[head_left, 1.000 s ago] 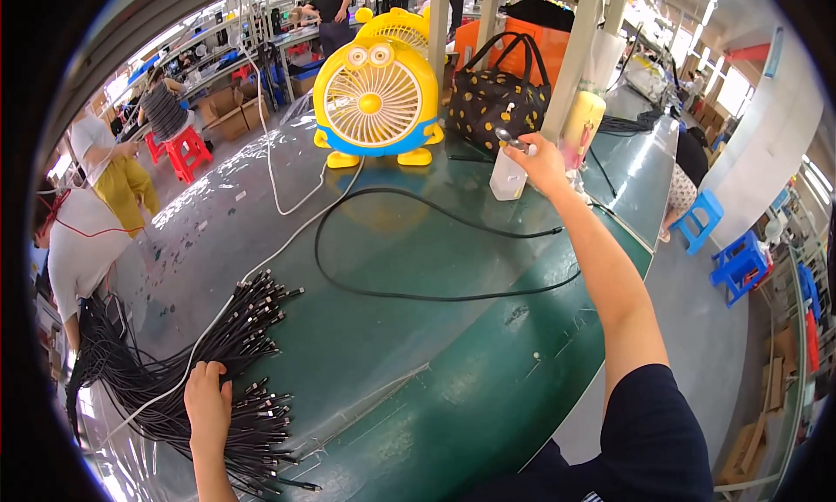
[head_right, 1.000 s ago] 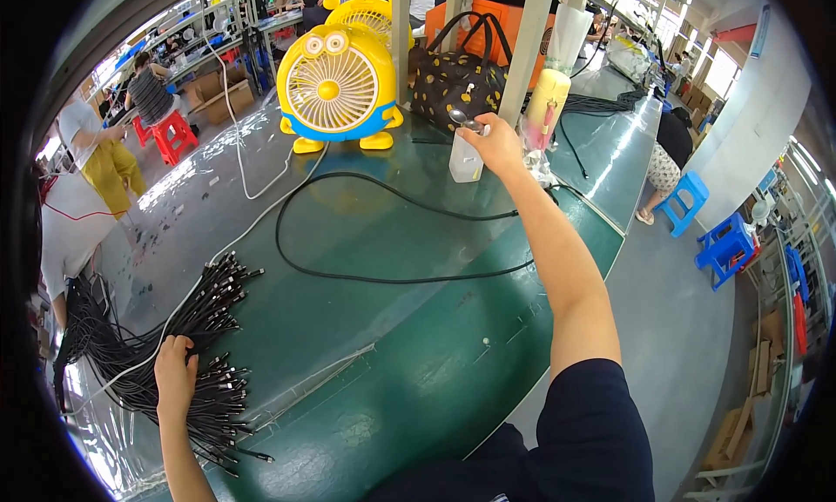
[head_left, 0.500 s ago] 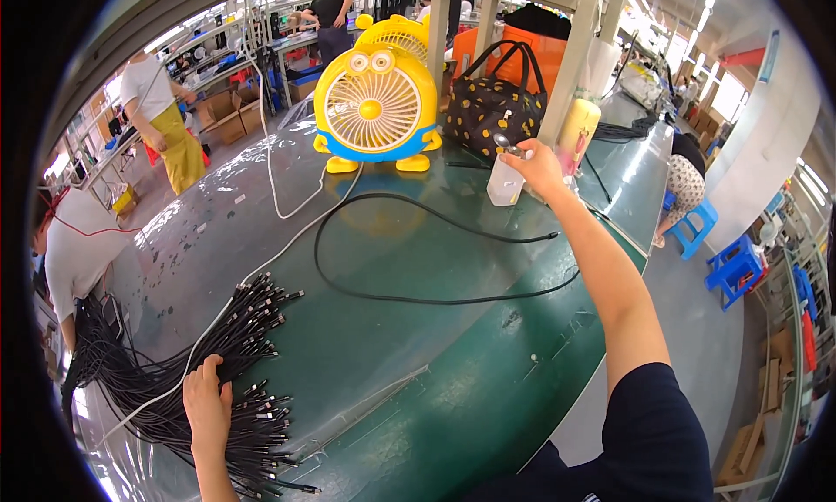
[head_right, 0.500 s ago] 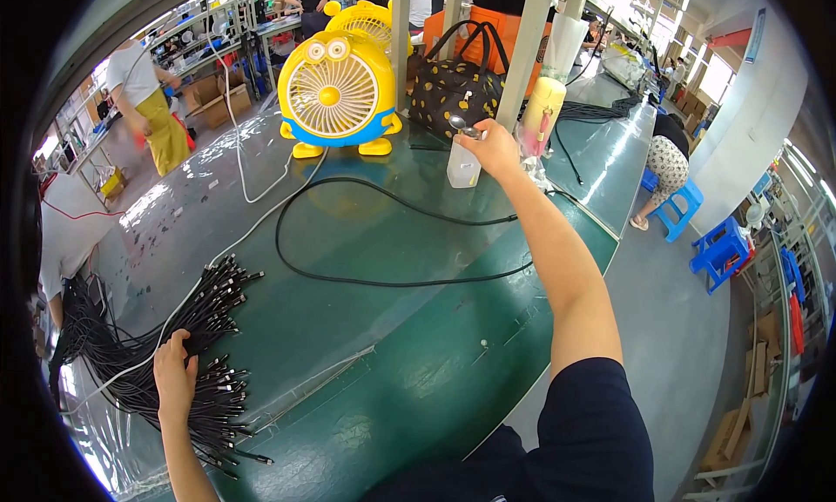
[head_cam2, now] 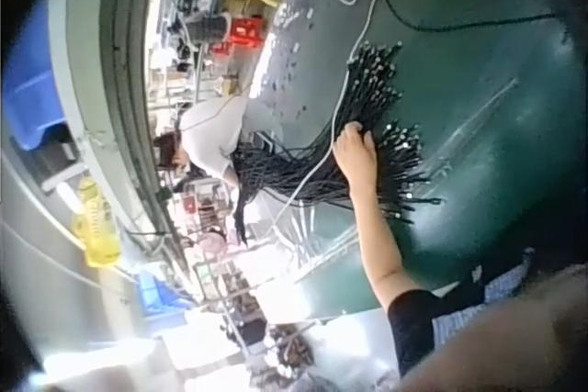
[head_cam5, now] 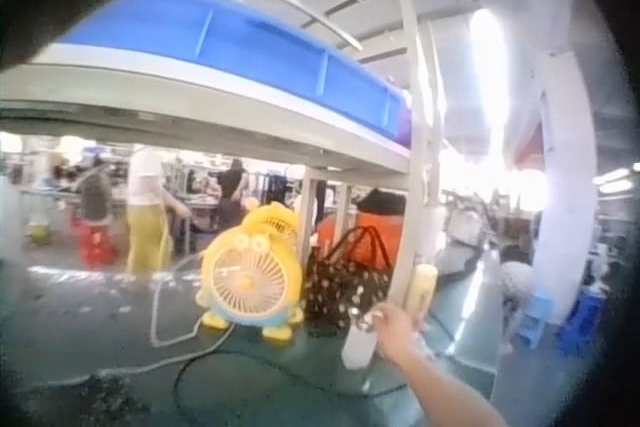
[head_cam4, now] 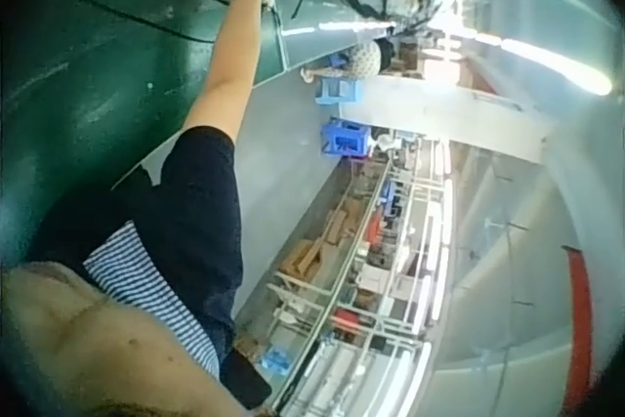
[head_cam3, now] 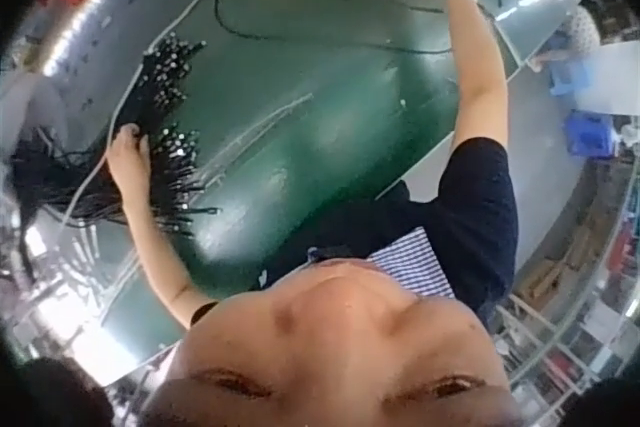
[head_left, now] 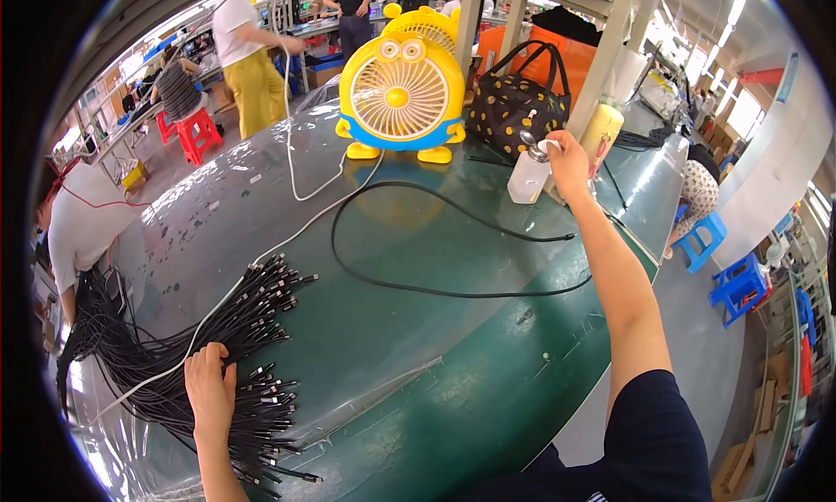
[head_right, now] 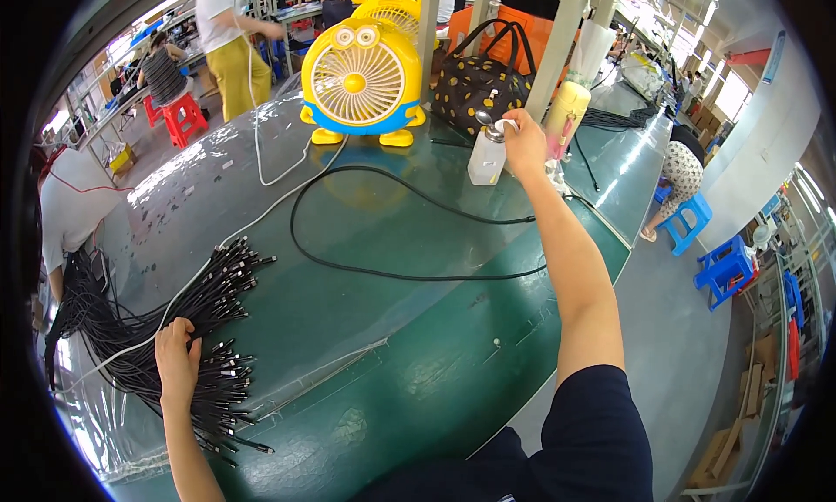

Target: Cleaning the connectors of a bundle of black cables using a white cloth.

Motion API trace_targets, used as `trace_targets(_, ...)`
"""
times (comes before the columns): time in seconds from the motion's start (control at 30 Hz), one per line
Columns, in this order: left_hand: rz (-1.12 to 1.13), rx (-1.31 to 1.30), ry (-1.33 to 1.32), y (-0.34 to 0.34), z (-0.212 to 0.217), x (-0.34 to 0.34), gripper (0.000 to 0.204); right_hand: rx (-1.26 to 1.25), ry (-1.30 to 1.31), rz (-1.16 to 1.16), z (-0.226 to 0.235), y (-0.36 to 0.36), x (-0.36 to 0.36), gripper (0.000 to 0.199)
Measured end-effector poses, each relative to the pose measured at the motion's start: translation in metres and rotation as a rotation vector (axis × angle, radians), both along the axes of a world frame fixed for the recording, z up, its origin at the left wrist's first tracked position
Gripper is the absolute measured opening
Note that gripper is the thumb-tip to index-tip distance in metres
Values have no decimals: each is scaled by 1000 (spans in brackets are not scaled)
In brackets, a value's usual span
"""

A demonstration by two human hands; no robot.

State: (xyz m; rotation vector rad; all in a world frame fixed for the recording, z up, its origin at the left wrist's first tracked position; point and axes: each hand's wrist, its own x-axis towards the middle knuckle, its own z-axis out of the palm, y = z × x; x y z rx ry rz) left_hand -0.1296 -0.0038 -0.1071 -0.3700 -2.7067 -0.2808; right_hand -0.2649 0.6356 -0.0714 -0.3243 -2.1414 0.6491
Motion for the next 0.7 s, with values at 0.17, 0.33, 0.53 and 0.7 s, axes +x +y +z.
trace_targets(0.17,-13,-4,15,-3,-7,-4,23,384,87,-31,-10,-1,7,18)
trace_targets(0.33,7,27,-1,-2,-7,-2,20,531,-7,-7,-3,-10,22,17)
trace_targets(0.53,13,52,-1,-2,-10,-2,20,169,-72,86,8,12,11,16)
trace_targets(0.7,13,85,-3,-4,-12,-1,19,-390,59,185,23,21,-5,16)
